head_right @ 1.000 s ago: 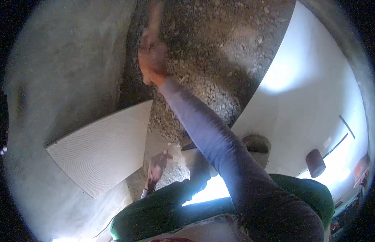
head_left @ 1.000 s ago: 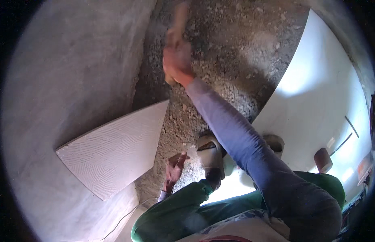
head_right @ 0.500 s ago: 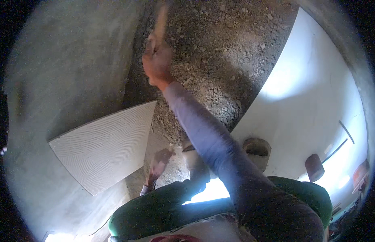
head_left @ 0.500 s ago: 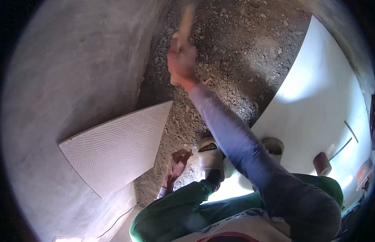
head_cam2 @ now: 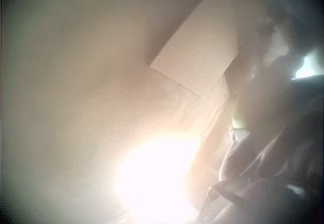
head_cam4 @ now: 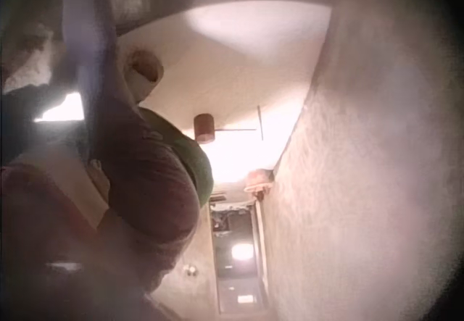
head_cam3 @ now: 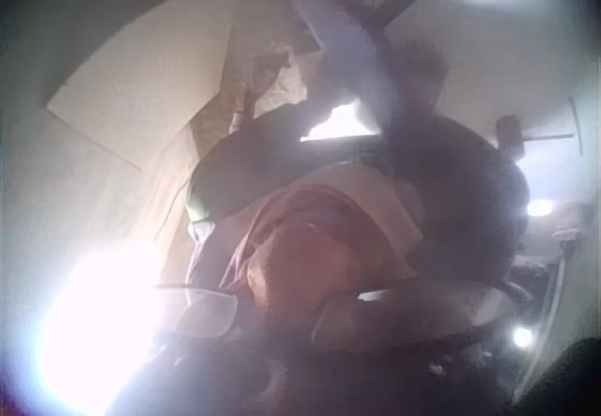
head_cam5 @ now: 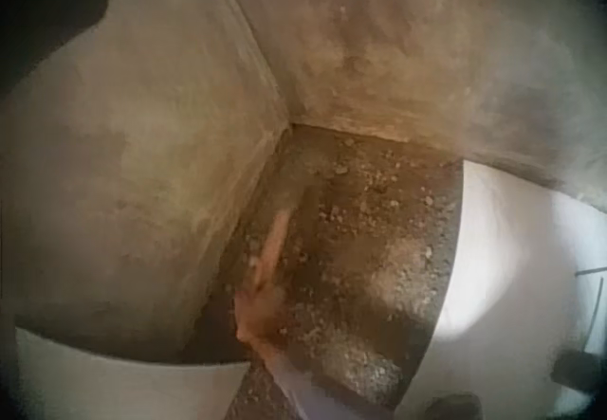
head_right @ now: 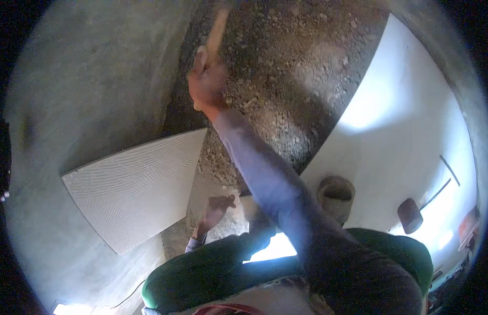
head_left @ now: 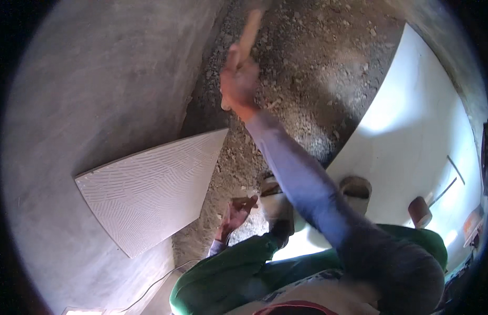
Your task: The person levels the gravel floor using a mallet and then positions a large tile onto the mortar bed, tapping it into place with the mallet to ensure it is level with the adjacent tiles.
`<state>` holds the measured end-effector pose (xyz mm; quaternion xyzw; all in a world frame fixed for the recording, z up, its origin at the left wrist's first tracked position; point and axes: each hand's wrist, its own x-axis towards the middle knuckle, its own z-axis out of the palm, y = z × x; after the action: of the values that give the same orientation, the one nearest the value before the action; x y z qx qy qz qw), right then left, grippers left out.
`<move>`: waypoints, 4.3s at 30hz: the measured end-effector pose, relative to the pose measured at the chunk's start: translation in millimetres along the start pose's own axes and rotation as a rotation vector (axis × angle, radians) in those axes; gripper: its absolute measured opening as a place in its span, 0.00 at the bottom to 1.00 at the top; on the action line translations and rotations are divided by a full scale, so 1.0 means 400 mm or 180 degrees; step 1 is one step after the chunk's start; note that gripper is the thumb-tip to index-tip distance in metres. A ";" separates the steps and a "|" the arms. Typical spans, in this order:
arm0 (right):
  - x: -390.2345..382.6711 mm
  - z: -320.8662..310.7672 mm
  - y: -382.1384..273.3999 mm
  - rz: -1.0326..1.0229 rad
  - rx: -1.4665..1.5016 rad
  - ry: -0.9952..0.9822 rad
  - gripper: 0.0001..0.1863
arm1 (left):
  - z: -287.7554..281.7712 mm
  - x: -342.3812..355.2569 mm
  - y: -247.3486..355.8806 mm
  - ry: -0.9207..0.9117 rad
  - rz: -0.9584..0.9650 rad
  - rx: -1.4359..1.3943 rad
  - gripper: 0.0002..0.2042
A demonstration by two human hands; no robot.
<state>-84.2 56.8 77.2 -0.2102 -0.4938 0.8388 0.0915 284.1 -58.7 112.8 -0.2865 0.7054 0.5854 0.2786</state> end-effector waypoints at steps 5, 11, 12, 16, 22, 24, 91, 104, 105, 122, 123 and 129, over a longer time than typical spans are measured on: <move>-0.028 -0.025 -0.011 0.1808 -0.0484 -0.0596 0.27 | -0.016 0.014 0.013 -0.0334 -0.0446 0.1214 0.26; -0.066 -0.025 0.019 0.1866 -0.1123 -0.0878 0.29 | 0.007 0.049 0.056 -0.0389 -0.0311 0.1544 0.24; -0.070 -0.021 0.025 0.1684 -0.0799 -0.0745 0.29 | 0.008 0.057 0.062 -0.0445 -0.0299 0.1516 0.23; -0.060 -0.012 0.032 0.1163 -0.0761 -0.0602 0.29 | 0.004 0.065 0.083 -0.0221 -0.0636 0.1292 0.22; -0.027 0.014 0.051 0.0673 -0.0059 -0.0112 0.33 | -0.004 0.058 0.036 -0.0181 0.0018 0.1074 0.22; -0.026 0.028 0.064 0.0951 -0.0773 -0.0270 0.32 | -0.004 0.065 0.020 -0.0274 0.0052 0.0700 0.21; 0.684 -0.507 -0.298 -0.2161 -0.6040 -0.1482 0.35 | 0.172 0.678 0.351 0.1596 0.2391 0.3113 0.29; 0.689 -0.382 -0.260 -0.2201 -0.6126 -0.2163 0.36 | 0.166 0.674 0.353 0.1488 0.2229 0.2956 0.29; 0.688 -0.376 -0.266 -0.2424 -0.6051 -0.2254 0.36 | 0.165 0.676 0.353 0.1524 0.2322 0.2944 0.29; 0.600 -0.511 -0.343 -0.2548 -0.6671 -0.2169 0.35 | 0.165 0.683 0.338 0.1595 0.2412 0.3103 0.27; 0.596 -0.518 -0.351 -0.2180 -0.6464 -0.1913 0.35 | 0.166 0.683 0.338 0.1620 0.2468 0.3084 0.27; 0.564 -0.583 -0.378 -0.2034 -0.6525 -0.1739 0.35 | 0.168 0.681 0.332 0.1667 0.2473 0.3082 0.27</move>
<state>-190.9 397.2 50.3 0.1429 -0.9893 -0.0114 -0.0257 5.6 6.4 -7.7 0.0128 0.9844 0.1720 -0.0355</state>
